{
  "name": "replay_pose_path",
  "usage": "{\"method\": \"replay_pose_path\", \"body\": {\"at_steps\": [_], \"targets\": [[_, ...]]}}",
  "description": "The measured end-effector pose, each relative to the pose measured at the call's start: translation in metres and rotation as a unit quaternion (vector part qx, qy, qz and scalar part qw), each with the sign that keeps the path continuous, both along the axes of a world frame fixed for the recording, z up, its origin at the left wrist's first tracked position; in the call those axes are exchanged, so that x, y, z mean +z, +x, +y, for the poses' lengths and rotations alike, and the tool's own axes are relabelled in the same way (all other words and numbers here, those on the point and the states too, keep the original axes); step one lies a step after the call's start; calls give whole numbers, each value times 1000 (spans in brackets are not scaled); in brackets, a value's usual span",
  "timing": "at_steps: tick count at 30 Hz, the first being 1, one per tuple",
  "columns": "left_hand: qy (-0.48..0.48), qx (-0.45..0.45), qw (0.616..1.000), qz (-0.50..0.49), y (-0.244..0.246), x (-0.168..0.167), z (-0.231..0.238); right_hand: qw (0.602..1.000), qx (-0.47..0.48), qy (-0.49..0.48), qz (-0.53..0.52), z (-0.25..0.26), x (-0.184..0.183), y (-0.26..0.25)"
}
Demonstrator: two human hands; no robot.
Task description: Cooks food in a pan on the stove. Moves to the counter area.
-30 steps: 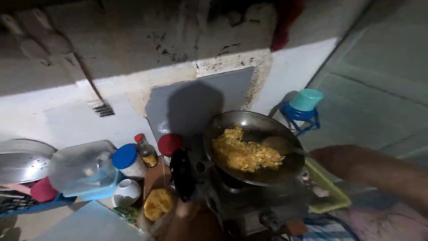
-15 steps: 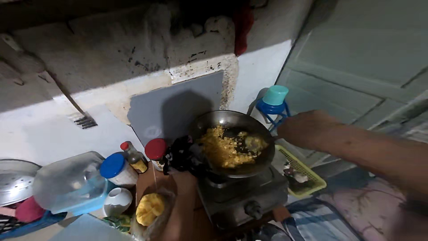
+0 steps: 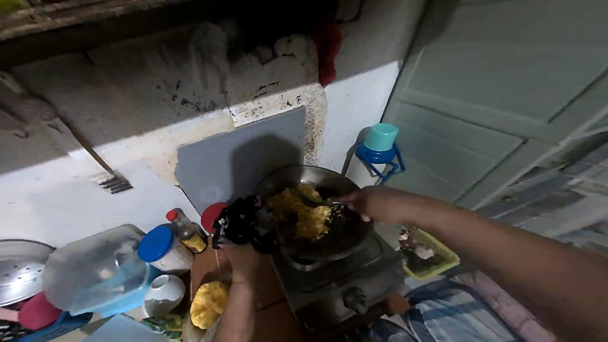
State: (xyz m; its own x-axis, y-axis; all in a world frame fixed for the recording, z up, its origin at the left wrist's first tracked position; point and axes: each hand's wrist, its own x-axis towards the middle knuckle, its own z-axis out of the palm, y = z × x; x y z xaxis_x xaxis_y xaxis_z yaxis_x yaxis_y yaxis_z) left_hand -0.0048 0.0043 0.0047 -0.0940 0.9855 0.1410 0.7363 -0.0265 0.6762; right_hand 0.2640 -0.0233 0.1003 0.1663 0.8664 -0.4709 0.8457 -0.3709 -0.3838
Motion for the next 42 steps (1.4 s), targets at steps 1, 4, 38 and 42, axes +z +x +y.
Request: {"method": "replay_pose_path", "body": {"at_steps": [1,4,38,42], "targets": [[12,-10,1000,11,-1,1,2,1000,14,14,-21,1,4,-3],[64,15,985,-157,2,-2,2,986,39,51,-152,9,-1,-21],[35,54,967,-246,23,-7,-6,969,127,0,-213,-21,3,-65],[24,50,967,-249,22,-7,-6,976,116,1,-185,-46,3,-66]]}}
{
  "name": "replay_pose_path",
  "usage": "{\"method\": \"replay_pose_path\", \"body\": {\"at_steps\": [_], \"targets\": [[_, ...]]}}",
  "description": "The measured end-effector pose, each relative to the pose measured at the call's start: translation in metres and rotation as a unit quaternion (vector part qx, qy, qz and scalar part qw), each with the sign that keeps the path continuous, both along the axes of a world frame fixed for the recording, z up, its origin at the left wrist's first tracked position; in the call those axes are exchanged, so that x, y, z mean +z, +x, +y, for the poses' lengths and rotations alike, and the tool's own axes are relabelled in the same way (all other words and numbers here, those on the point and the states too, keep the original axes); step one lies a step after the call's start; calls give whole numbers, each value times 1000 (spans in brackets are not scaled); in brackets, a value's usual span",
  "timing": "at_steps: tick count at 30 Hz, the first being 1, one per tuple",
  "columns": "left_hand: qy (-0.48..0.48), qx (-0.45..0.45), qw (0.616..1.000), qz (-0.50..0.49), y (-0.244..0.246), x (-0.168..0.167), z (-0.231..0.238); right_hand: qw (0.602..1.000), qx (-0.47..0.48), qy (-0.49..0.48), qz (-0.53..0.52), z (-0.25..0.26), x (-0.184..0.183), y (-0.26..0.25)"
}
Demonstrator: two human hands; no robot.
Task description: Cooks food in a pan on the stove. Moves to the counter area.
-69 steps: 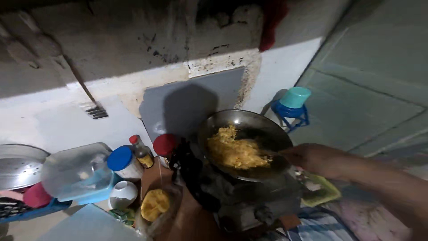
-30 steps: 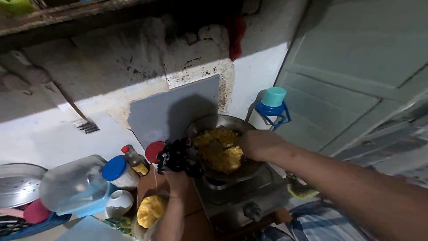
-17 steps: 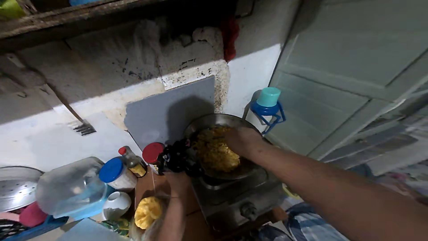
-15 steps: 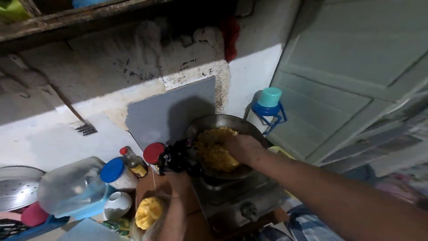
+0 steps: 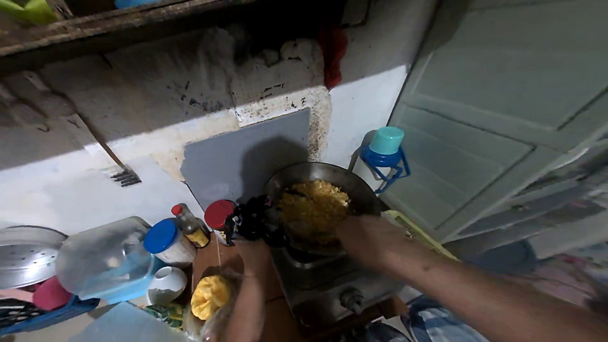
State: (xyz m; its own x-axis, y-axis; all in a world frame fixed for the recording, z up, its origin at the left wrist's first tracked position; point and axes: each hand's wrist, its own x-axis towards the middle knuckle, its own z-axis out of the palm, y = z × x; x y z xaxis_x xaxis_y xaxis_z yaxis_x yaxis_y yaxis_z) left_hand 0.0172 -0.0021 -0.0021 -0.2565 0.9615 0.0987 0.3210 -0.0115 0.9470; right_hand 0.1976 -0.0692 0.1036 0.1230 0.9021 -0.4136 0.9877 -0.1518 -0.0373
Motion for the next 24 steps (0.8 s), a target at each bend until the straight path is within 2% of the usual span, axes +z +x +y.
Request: {"method": "replay_pose_path", "body": {"at_steps": [3,7,9,11,16,20,21,24], "targets": [[36,4,999,-36,1,-1,-1,1000,-8,-13,8,3,-8,6],[14,6,1000,15,1,4,-1,1000,-8,15,20,11,9,31],[10,7,999,44,2,4,-1,999,16,-29,42,10,20,37],[6,2,999,46,1,3,-1,994,39,-70,76,11,13,48],[20,1,1000,-4,0,0,0,1000,12,-25,1,27,-5,75],[41,-13,999,-14,-1,-5,2,978,-55,-34,196,15,0,44],[39,-22,999,-23,-2,-5,3,975,-59,-48,209,17,-5,39],[23,-30,999,-6,-4,-6,5,992,-28,-16,125,28,-29,46]]}}
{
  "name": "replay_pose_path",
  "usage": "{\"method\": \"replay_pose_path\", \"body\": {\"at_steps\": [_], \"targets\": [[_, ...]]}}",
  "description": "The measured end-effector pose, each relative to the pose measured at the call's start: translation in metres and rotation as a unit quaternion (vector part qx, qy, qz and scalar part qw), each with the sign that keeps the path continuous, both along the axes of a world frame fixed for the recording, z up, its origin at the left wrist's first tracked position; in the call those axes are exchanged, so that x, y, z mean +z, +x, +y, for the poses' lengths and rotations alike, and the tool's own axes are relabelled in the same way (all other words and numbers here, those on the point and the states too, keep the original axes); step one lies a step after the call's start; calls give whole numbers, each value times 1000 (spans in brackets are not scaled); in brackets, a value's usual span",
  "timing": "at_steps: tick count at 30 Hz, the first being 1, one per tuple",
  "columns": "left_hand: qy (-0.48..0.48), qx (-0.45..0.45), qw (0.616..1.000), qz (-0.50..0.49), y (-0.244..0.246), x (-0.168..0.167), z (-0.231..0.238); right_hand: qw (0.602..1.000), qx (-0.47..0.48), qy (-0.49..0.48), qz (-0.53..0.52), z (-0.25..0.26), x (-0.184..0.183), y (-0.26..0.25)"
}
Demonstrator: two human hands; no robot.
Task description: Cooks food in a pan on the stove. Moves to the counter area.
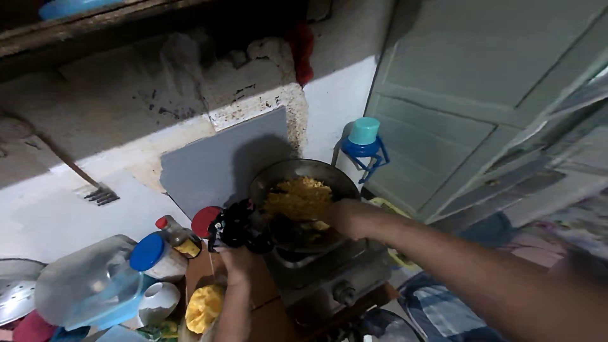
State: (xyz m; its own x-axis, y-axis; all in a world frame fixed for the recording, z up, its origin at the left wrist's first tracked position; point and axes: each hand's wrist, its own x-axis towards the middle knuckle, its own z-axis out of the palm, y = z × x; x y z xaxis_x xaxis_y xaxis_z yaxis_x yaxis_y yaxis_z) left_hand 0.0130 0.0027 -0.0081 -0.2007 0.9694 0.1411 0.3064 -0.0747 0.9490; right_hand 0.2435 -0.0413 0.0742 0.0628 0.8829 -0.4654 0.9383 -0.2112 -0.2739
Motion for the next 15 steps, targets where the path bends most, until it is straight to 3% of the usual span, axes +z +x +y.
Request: {"method": "replay_pose_path", "body": {"at_steps": [2,5,7,9,11,15], "targets": [[7,17,998,54,-2,1,1,1000,-11,13,-7,0,4,-2],[17,45,993,105,-8,0,4,997,31,-11,71,-5,7,-24],[46,47,992,103,-13,-3,4,998,58,0,31,2,-5,-26],[57,39,991,118,-16,-4,4,999,24,39,-18,7,-14,-16],[69,39,990,114,-16,-4,5,998,16,59,-26,5,-4,-10],[60,25,996,52,-16,-6,6,994,98,-39,-12,-13,29,-7]]}}
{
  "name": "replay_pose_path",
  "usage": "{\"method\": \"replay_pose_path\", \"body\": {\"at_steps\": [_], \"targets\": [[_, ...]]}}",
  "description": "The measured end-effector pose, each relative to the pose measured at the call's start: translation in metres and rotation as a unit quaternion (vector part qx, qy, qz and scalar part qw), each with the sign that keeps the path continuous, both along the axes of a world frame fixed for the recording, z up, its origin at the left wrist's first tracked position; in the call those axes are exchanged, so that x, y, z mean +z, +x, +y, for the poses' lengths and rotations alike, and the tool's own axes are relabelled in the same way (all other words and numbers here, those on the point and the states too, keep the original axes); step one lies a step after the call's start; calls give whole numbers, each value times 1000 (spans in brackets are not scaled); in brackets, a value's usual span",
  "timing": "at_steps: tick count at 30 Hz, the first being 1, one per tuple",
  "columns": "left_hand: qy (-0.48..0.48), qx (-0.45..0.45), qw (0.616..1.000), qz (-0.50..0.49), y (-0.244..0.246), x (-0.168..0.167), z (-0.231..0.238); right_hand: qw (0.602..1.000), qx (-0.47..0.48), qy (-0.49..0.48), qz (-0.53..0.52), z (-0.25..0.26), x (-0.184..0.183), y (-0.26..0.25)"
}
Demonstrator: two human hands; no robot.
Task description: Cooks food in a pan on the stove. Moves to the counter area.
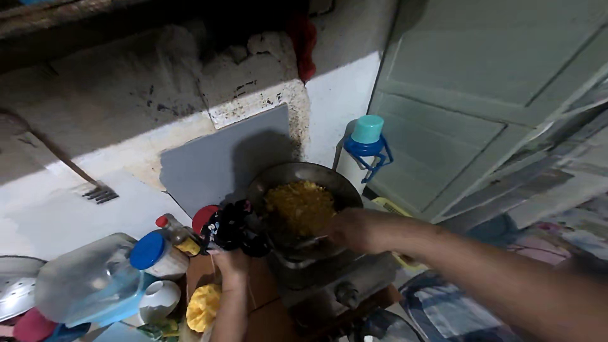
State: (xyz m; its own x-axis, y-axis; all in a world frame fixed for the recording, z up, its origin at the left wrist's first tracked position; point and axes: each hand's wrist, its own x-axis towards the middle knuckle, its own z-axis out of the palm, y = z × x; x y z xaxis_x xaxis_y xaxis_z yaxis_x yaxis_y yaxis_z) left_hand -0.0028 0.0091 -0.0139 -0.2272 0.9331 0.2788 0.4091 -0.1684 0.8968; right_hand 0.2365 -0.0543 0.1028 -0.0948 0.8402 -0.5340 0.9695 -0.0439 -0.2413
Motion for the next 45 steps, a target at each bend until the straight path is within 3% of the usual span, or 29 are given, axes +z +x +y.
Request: {"method": "replay_pose_path", "body": {"at_steps": [4,6,9,12,15,19,24,27,31,36,40,42,45], "targets": [[0,-18,995,-103,4,1,0,989,-75,23,-124,14,-9,38],[-18,-18,995,-93,6,3,-2,978,-114,42,-170,23,-8,30],[-26,-22,995,-99,11,9,-6,972,-150,83,-158,24,-9,-5],[-27,-16,989,-145,14,12,-8,973,-133,126,-143,21,-6,-14],[-47,-1,990,-130,14,14,-7,961,-101,171,-194,24,4,0],[-17,11,991,-133,17,19,-10,932,-93,231,-263,40,-21,38],[-11,-2,997,-70,9,8,-4,964,-115,150,-186,34,-25,30],[-11,-1,998,-58,8,6,-2,946,-113,215,-213,36,-18,36],[1,-2,998,-61,9,8,-4,957,-127,122,-229,36,-9,40],[-40,3,999,-14,9,17,-9,951,-74,144,-264,36,-4,45],[-45,5,998,-37,10,20,-9,959,-68,85,-260,26,19,41],[-67,5,998,4,10,22,-10,971,-45,40,-232,21,25,38],[-87,6,996,14,10,25,-11,984,3,-13,-176,26,4,26]]}}
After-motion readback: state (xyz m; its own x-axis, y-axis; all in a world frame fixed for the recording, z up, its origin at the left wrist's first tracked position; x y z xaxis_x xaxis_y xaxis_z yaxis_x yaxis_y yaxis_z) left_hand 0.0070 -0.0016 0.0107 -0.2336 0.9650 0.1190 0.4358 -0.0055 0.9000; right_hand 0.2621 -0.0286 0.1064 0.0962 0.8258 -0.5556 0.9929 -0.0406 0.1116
